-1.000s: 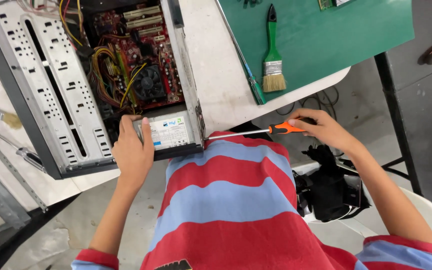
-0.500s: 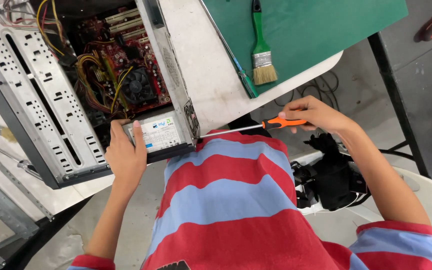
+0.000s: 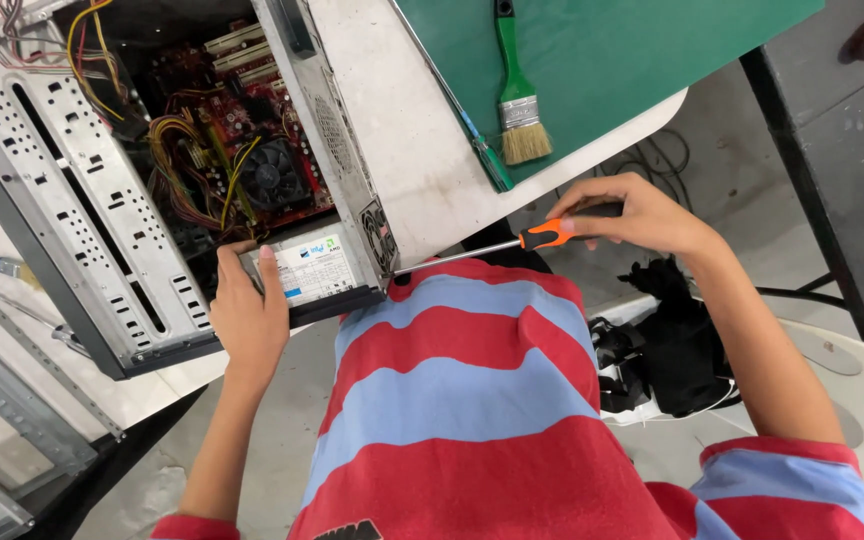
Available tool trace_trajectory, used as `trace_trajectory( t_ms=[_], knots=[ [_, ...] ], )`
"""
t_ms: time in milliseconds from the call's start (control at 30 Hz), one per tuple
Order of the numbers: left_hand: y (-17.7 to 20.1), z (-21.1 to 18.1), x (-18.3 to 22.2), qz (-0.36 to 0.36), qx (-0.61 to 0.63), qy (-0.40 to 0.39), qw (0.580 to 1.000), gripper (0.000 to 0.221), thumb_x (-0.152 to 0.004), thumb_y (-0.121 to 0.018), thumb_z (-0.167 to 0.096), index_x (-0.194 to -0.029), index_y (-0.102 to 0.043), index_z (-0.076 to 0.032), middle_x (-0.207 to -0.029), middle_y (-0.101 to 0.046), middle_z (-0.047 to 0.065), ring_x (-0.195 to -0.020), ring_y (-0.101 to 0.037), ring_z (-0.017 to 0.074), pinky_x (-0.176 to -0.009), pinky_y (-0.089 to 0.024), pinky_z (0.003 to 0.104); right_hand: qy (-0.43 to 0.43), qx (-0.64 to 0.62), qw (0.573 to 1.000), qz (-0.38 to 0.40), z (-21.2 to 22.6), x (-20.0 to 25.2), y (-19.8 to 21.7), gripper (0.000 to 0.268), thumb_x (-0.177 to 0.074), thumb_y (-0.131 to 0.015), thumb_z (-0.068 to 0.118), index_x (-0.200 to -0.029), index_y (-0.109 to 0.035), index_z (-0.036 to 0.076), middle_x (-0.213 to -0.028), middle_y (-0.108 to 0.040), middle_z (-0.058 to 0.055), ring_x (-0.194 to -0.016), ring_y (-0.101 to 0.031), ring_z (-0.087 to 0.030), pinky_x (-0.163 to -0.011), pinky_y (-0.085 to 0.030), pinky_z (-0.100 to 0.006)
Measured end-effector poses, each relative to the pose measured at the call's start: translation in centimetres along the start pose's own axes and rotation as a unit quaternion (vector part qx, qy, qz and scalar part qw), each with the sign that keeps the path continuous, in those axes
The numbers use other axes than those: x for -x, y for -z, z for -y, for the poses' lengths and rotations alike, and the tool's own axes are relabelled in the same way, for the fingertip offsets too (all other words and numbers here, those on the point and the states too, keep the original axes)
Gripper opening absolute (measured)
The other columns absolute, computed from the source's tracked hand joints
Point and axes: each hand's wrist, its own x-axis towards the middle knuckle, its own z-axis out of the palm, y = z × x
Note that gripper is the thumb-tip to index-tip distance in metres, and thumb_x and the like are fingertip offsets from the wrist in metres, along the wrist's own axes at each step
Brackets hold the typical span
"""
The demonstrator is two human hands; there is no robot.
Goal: Installing a power supply unit into a desktop computer case and securing it with screws.
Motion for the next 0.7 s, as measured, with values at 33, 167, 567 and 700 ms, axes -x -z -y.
trace_trajectory(
  t_ms=[33,167,567,700],
  knots=[
    [0.0,-0.1,0.0,-0.001,-0.002,0.005,1.0,0.037,-0.118,-0.035,-0.04,-0.129,-0.049,-0.007,-0.117,-0.066,0.019,-0.058,-0.068,0.0359,-0.056,-0.055,0.044,0.006,-0.034,0.999,0.001,-0.2,0.0,0.1,0.015,-0.095,-0.071,0.013,-0.099,-0.08,0.001,-0.081,-0.076,-0.02,-0.054,-0.064,-0.023,-0.044,-0.046,-0.028],
    [0.1,-0.5,0.1,-0.003,0.003,0.014,1.0,0.037,-0.118,-0.035,-0.039,-0.132,-0.047,-0.006,-0.125,-0.064,0.024,-0.062,-0.068,0.0406,-0.058,-0.054,0.049,0.012,-0.074,0.997,-0.007,-0.7,-0.7,-0.3,0.022,-0.101,-0.062,0.01,-0.096,-0.079,-0.003,-0.07,-0.071,-0.022,-0.042,-0.061,-0.022,-0.035,-0.04,-0.025],
    [-0.7,0.5,-0.2,0.003,-0.002,0.033,0.999,0.04,-0.118,-0.033,-0.041,-0.134,-0.047,-0.007,-0.126,-0.066,0.025,-0.055,-0.066,0.0348,-0.052,-0.053,0.044,-0.097,-0.126,0.987,0.016,-1.9,-1.8,-0.4,0.056,-0.112,-0.041,0.028,-0.094,-0.072,-0.015,-0.053,-0.064,-0.03,-0.022,-0.046,-0.021,-0.019,-0.029,-0.026],
    [-0.9,0.7,-0.2,0.003,-0.004,0.038,0.999,0.04,-0.118,-0.034,-0.041,-0.133,-0.047,-0.007,-0.121,-0.067,0.024,-0.051,-0.065,0.0318,-0.048,-0.051,0.041,-0.074,-0.119,0.99,0.032,-1.9,-2.0,0.2,0.045,-0.105,-0.051,0.027,-0.097,-0.075,-0.011,-0.054,-0.066,-0.029,-0.025,-0.047,-0.02,-0.023,-0.03,-0.025]
  ],
)
